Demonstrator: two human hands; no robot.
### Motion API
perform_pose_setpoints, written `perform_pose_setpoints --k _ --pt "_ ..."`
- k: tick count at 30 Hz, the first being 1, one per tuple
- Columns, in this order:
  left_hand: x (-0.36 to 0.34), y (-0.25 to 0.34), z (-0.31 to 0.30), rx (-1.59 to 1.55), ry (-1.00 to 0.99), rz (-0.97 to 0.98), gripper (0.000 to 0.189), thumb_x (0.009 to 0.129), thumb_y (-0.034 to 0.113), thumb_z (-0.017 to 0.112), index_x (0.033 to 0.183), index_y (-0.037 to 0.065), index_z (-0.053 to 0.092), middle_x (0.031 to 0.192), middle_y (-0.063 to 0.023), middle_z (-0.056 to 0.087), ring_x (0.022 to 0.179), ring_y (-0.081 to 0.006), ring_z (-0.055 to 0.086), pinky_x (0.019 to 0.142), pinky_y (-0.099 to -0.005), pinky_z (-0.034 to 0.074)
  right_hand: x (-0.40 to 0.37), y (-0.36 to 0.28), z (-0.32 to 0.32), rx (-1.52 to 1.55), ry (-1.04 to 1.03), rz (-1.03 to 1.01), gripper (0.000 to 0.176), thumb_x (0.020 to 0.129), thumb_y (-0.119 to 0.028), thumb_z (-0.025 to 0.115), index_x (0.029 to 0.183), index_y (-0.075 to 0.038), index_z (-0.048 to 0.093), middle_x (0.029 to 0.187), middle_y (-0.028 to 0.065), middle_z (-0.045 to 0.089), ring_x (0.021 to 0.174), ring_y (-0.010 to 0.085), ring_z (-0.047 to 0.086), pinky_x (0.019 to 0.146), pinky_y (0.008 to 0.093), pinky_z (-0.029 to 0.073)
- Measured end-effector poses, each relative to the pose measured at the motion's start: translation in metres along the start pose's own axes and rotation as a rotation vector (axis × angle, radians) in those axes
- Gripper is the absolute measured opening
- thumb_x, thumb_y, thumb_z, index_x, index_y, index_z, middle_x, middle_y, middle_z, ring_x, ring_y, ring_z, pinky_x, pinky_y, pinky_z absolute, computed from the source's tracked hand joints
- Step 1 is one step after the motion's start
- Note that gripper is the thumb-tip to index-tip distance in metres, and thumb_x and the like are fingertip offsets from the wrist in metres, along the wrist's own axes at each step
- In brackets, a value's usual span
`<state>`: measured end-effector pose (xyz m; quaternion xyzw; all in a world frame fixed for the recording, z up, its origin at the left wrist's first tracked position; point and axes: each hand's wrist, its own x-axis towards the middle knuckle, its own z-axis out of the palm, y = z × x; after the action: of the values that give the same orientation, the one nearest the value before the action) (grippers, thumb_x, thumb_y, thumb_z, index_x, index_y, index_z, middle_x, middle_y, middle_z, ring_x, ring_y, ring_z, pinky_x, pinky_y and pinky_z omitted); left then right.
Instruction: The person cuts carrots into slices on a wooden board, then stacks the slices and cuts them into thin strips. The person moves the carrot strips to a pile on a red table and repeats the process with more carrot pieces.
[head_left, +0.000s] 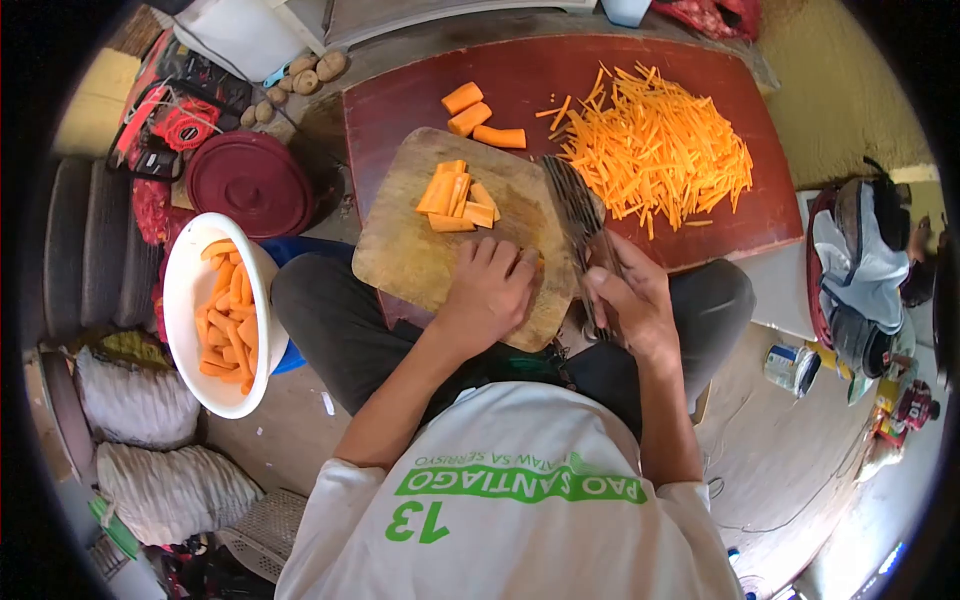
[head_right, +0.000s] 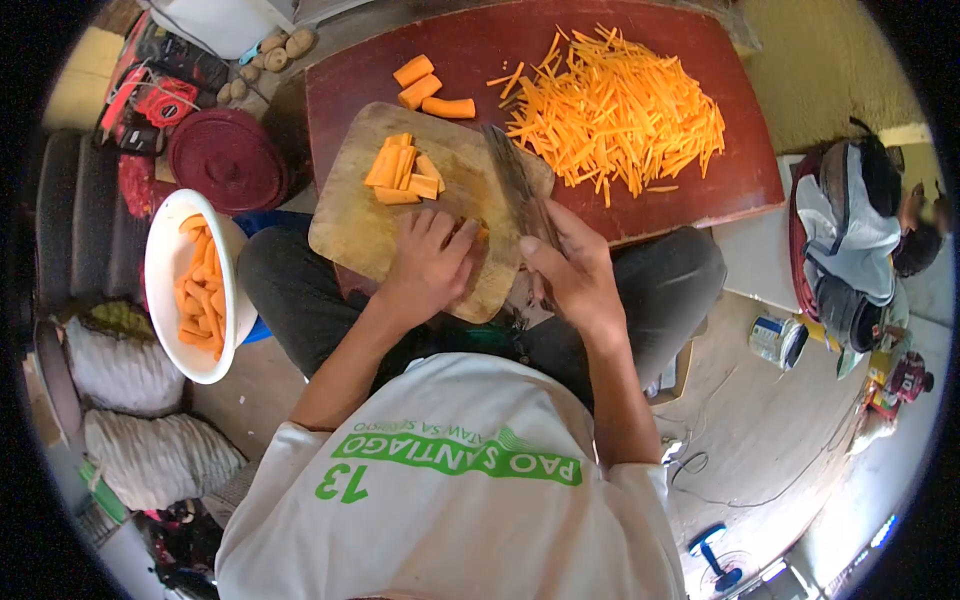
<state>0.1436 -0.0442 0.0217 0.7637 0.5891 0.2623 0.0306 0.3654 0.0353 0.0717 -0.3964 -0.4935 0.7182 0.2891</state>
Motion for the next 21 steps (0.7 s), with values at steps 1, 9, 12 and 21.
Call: perform_pose_setpoints --k 1,9,12,21 --pt "0.001 -0.001 0.002 0.01 0.002 -0.018 0.043 0.087 0.015 0.079 0.127 -0.001 0.072 0.106 -0.0143 0.063 0.104 -0.0348 0.06 0.091 -0.0494 0.045 -0.004 -0.001 -0.004 -0.022 0.014 0.002 0.053 0.106 -0.008 0.07 0.155 0.008 0.057 0.089 -0.0003 0.064 0.066 0.0054 0.054 0.058 0.0234 0.045" --pt "0.001 -0.006 0.002 -0.074 0.113 -0.088 0.037 0.09 0.011 0.081 0.124 -0.001 0.072 0.103 -0.0136 0.062 0.101 -0.0342 0.062 0.094 -0.0482 0.046 -0.05 -0.004 -0.003 -0.14 0.033 0.099 0.055 0.104 -0.004 0.07 0.157 0.004 0.059 0.089 -0.0022 0.064 0.063 0.0042 0.053 0.055 0.0229 0.044" --pt "-0.004 -0.015 -0.008 -0.248 0.079 -0.087 0.035 0.088 0.006 0.08 0.121 0.0 0.072 0.102 -0.0135 0.061 0.102 -0.0348 0.061 0.095 -0.0485 0.046 -0.056 -0.004 0.01 -0.111 0.012 0.085 0.057 0.104 -0.003 0.069 0.159 0.003 0.057 0.091 -0.0021 0.064 0.063 0.0038 0.051 0.055 0.0225 0.043" --pt "-0.006 -0.019 0.007 -0.216 0.044 -0.112 0.041 0.076 0.001 0.08 0.117 0.0 0.073 0.104 -0.015 0.06 0.104 -0.038 0.06 0.096 -0.0476 0.046 -0.022 0.0 0.012 -0.203 -0.104 0.001 0.045 0.109 -0.006 0.068 0.152 0.005 0.059 0.095 -0.0005 0.066 0.07 0.0038 0.054 0.061 0.0229 0.046"
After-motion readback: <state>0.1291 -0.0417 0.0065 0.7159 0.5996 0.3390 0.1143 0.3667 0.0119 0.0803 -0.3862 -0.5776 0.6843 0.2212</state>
